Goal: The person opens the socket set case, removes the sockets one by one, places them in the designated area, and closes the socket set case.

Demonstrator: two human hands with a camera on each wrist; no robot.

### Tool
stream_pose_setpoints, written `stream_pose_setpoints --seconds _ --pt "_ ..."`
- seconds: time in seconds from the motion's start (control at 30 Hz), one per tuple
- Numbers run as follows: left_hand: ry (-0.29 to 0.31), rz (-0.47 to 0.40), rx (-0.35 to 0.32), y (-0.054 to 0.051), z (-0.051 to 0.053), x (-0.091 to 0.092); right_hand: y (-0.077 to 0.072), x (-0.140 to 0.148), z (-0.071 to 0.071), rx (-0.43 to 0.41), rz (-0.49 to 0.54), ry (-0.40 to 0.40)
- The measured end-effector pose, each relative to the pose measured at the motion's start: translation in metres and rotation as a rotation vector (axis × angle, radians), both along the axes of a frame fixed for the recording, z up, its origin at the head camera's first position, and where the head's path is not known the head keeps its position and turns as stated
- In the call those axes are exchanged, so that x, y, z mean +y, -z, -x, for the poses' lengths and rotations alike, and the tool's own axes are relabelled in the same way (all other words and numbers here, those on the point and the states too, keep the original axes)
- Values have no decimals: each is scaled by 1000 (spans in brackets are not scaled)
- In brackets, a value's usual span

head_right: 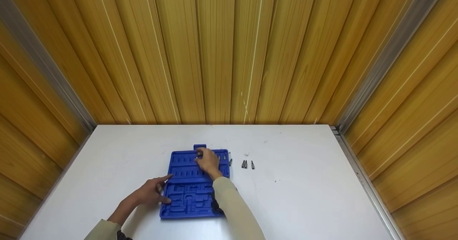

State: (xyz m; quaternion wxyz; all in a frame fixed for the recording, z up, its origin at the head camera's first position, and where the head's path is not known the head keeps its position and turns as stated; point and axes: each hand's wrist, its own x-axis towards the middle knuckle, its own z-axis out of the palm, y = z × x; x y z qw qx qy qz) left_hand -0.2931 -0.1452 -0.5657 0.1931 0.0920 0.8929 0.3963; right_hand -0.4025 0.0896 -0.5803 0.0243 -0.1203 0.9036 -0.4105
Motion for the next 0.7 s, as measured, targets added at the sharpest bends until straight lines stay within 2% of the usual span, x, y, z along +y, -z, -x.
stream_pose_setpoints --seconds 0.23,0.47,0.7 --pt "0 -8 6 -2 -1 1 2 2 1 -31 77 23" --pt "18 -15 43 -3 -1 1 0 5 3 -93 149 42" --pt "0 -2 25 -5 -2 0 2 5 4 -64 147 10"
